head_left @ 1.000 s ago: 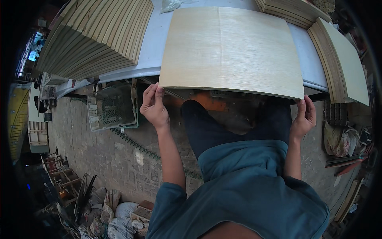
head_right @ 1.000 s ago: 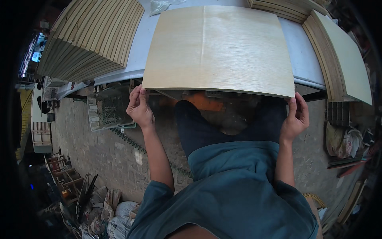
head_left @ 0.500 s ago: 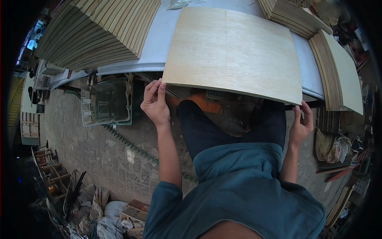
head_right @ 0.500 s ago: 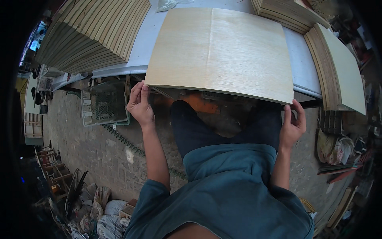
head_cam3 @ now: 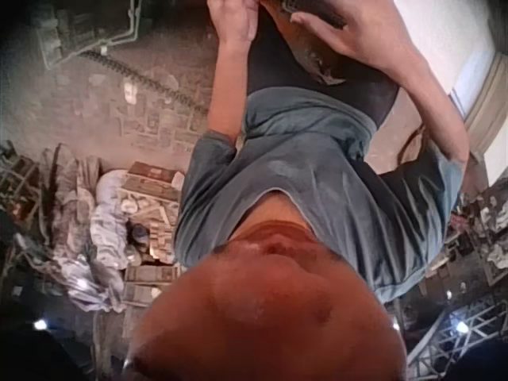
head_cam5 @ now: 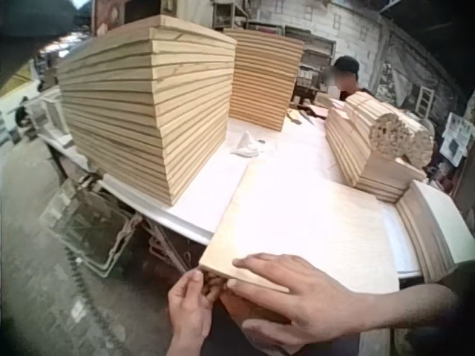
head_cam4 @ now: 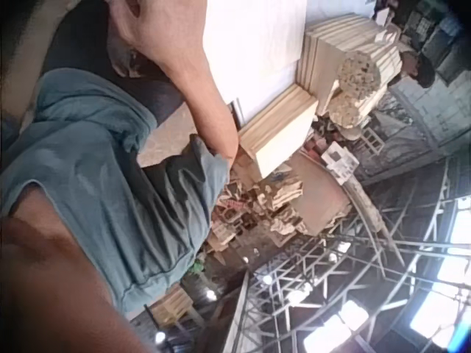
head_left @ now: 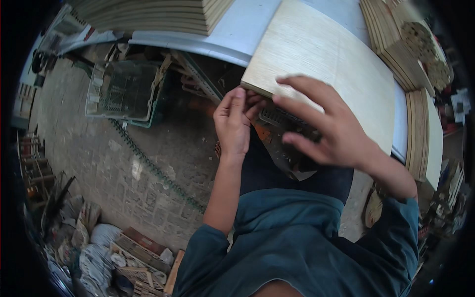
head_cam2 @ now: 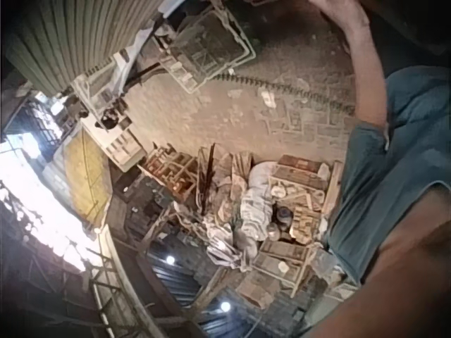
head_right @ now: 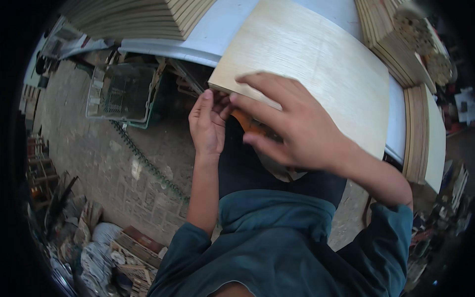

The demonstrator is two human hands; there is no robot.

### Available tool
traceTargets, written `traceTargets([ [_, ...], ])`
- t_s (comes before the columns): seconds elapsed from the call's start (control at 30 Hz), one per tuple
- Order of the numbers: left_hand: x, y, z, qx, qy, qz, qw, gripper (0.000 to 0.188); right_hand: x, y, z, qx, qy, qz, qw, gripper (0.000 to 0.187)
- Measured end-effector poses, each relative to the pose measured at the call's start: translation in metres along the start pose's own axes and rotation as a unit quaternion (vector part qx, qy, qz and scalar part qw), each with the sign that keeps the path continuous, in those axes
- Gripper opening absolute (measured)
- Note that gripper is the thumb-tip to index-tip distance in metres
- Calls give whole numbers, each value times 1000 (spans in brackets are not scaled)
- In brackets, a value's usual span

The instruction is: Applying glue to the grooves of a wooden maze-pattern board and aligning wooden sheets for assembly.

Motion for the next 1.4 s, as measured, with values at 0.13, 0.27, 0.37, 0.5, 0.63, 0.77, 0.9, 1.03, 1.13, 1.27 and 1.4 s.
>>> traceTargets([
  [0.13, 3, 8, 10, -31, -3, 1, 1000, 24, -42, 14, 16, 101, -28, -16, 994, 61],
  [0.27, -3, 1, 21, -97, -9, 2, 995, 20, -50, 31, 19, 126, -40, -55, 990, 63],
  [0.37, -5, 1, 19, -85, -21, -18, 996, 20, -51, 31, 22, 114, -40, -51, 991, 63],
  [0.5, -6, 3, 18, -71, -22, -15, 997, 21, -52, 31, 26, 101, -30, -48, 993, 63],
  [0.63, -9, -1, 18, -75, -25, -18, 997, 22, -53, 31, 30, 74, -34, -44, 996, 63],
  [0.77, -10, -1, 19, -89, -29, -14, 996, 22, -52, 33, 34, 56, -35, -46, 997, 64],
  [0.9, -10, -2, 21, -99, -33, -16, 994, 21, -53, 34, 35, 44, -34, -46, 997, 66],
  [1.03, -10, 0, 24, -104, -39, -18, 994, 20, -53, 36, 37, 34, -29, -51, 998, 67],
  [1.13, -10, 0, 26, -92, -40, -20, 995, 17, -54, 37, 38, 26, -28, -54, 998, 67],
  [1.27, -11, -1, 25, -83, -55, -24, 995, 17, -54, 36, 38, 25, -24, -50, 998, 68],
  [1.4, -11, 0, 27, -88, -63, -29, 994, 17, -55, 36, 38, 10, -34, -58, 998, 71],
])
Point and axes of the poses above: each hand's wrist, its own x-axis away from the middle knuckle, its own y-axis out of the palm, z = x × y, the point moved 9 cm from there along -x, towards the middle knuckle, and after that the axes turned 14 degrees about -z, right-handed, at the moved point
